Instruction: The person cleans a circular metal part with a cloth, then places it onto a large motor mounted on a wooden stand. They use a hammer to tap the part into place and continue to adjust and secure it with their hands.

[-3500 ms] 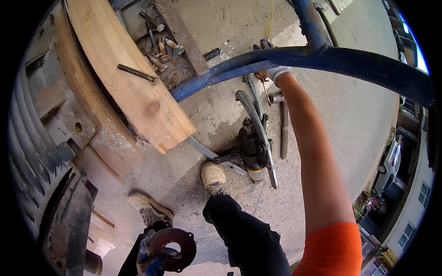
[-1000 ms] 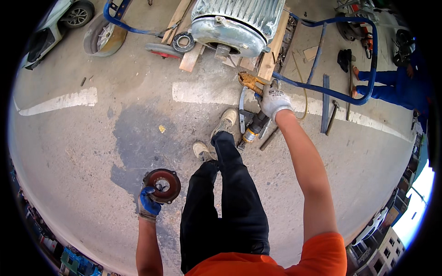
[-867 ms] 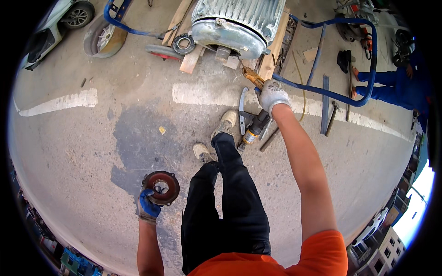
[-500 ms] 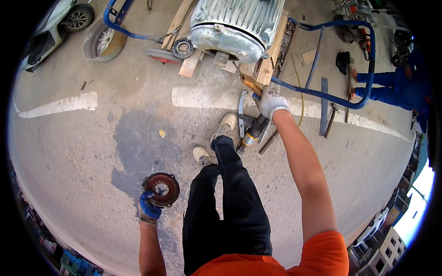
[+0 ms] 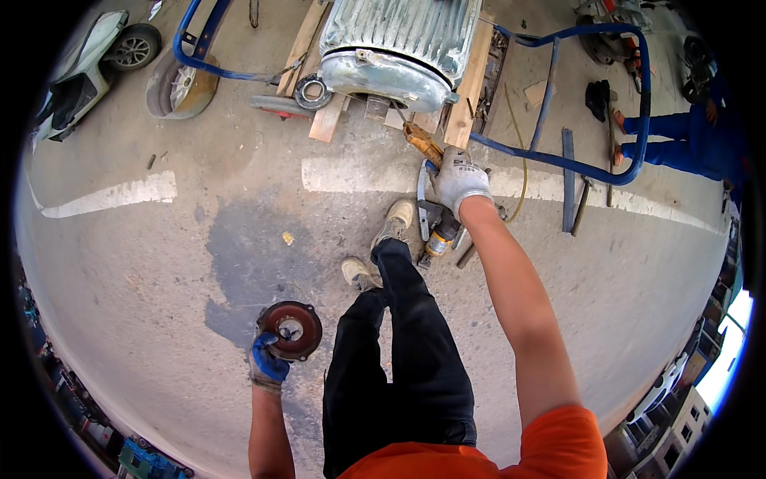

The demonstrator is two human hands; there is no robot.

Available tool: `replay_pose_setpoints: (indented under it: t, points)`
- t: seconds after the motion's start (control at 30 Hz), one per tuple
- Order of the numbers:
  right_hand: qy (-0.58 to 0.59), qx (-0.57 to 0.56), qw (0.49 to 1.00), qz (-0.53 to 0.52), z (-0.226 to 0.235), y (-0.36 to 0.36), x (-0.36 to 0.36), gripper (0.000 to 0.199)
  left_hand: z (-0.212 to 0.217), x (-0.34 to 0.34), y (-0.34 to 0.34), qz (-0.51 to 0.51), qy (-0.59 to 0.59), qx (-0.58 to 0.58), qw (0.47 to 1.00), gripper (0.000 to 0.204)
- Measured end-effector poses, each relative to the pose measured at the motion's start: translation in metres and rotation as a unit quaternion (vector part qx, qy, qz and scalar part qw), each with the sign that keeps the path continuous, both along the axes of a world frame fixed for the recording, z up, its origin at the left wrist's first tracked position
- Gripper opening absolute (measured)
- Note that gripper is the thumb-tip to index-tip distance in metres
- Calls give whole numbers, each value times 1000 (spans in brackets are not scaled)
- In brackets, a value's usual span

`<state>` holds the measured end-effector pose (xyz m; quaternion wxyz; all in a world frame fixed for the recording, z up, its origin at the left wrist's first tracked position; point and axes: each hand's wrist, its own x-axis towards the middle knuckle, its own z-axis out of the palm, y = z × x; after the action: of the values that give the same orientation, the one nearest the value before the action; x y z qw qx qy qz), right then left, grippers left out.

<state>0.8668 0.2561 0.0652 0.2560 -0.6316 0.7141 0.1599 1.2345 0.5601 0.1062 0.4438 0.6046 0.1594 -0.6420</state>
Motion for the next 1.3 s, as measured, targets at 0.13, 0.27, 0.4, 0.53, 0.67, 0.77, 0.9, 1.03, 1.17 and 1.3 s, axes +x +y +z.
replay_pose_setpoints:
  t: [0.13, 0.27, 0.4, 0.53, 0.67, 0.77, 0.9, 1.03, 1.17, 1.3]
  points:
    - [9, 23, 1000, -1, -8, 14, -19, 46, -8, -5, -14, -1, 5, 11, 1000, 54]
    - [0, 66, 998, 14, -8, 24, -37, 58, -7, -26, -50, -11, 15, -6, 1000, 57]
    - [33, 82, 996, -23, -72, 66, -112, 63, -36, -45, -97, -61, -12, -32, 998, 56]
    - [113, 212, 962, -131, -141, 110, -202, 65, -67, -91, -168, -109, -48, -45, 992, 53]
    - [135, 264, 954, -55, -168, 127, -205, 61, -107, -108, -228, -83, 23, -53, 995, 43]
    - [-187, 249, 950, 0, -179, 121, -151, 68, -128, -127, -271, -63, 86, -45, 993, 35]
    - [-795, 124, 297, -514, -209, 87, -47, 49, -145, -165, -318, -80, 121, -99, 984, 33]
    - [-791, 58, 262, -549, -195, 35, 38, 43, -151, -171, -345, -121, 134, -84, 980, 35]
    - [-824, 97, -210, -517, -242, 24, 74, 40, -167, -167, -358, -152, 141, -71, 976, 38]
    - [-801, 33, -337, -494, -245, 3, 100, 38, -158, -159, -370, -179, 144, -70, 971, 48]
